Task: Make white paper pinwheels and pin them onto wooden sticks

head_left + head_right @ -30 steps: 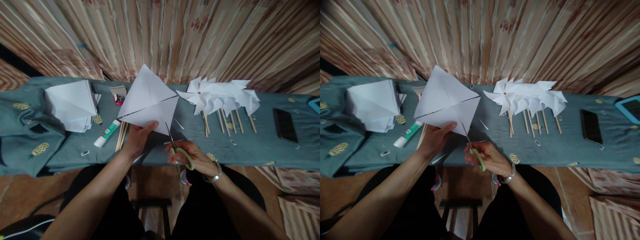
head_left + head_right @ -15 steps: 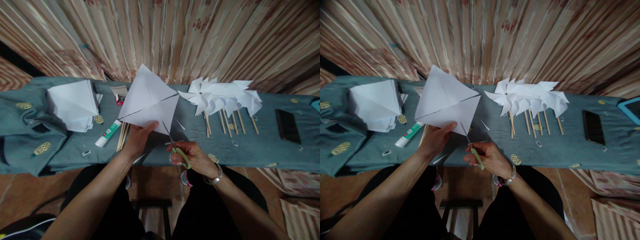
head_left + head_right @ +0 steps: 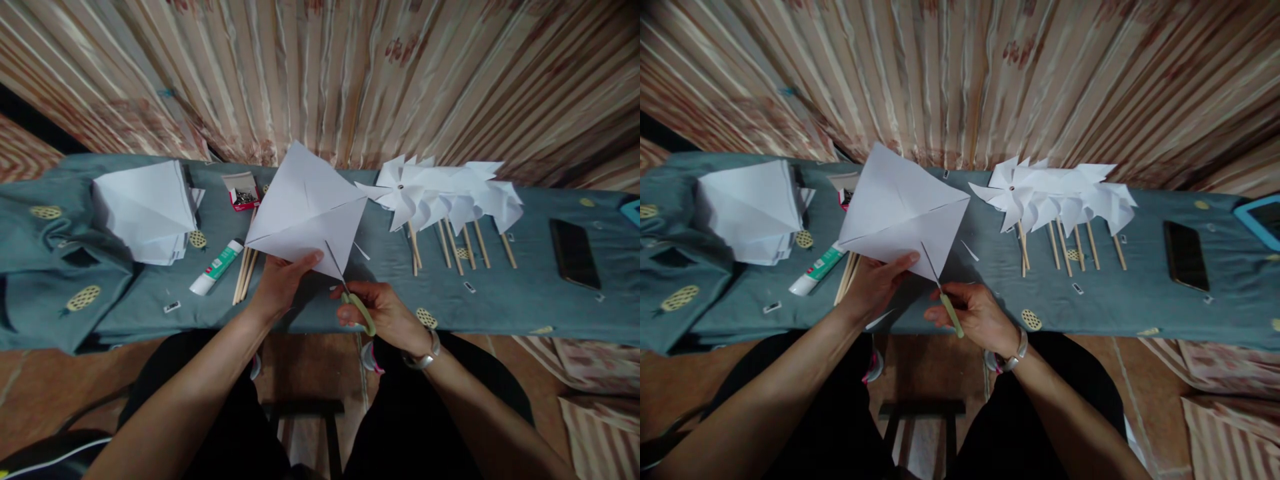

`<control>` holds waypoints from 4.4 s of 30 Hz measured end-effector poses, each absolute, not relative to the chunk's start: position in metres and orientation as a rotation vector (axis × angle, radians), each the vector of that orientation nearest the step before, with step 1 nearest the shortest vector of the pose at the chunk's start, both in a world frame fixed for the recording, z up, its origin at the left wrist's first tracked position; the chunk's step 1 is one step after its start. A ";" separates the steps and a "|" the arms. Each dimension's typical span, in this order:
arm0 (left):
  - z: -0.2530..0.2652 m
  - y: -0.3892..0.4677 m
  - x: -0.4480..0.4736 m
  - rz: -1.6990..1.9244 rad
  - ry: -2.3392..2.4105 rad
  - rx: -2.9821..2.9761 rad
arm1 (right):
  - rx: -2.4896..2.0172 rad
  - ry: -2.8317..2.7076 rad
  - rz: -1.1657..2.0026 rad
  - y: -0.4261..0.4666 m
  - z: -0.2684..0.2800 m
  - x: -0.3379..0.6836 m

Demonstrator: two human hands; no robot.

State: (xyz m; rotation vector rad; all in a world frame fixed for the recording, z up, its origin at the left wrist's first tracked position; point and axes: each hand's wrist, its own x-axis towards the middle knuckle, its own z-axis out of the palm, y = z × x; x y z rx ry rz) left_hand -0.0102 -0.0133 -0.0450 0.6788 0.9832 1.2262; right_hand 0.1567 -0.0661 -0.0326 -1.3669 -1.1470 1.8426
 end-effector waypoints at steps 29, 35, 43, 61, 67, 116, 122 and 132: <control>-0.050 -0.024 -0.007 1.120 0.937 0.631 | -1.400 -1.152 1.782 -0.063 -0.038 0.153; -0.050 -0.024 -0.007 1.115 0.915 0.624 | -1.382 -1.054 1.808 -0.064 -0.040 0.149; -0.050 -0.026 -0.007 1.095 0.930 0.611 | -1.371 -1.083 1.785 -0.065 -0.039 0.149; -0.050 -0.028 -0.007 1.087 0.958 0.649 | -1.388 -1.056 1.782 -0.067 -0.041 0.148; -0.048 -0.027 -0.006 1.086 0.945 0.592 | -1.374 -1.142 1.823 -0.067 -0.041 0.151; -0.085 -0.006 -0.014 0.323 1.229 2.565 | -1.474 -2.454 0.185 -0.022 -0.065 0.153; -0.084 -0.005 -0.015 0.319 1.210 2.567 | -1.511 -2.412 0.104 -0.013 -0.074 0.146; -0.088 -0.004 -0.014 0.313 1.240 2.583 | -1.623 -2.423 0.030 -0.001 -0.077 0.161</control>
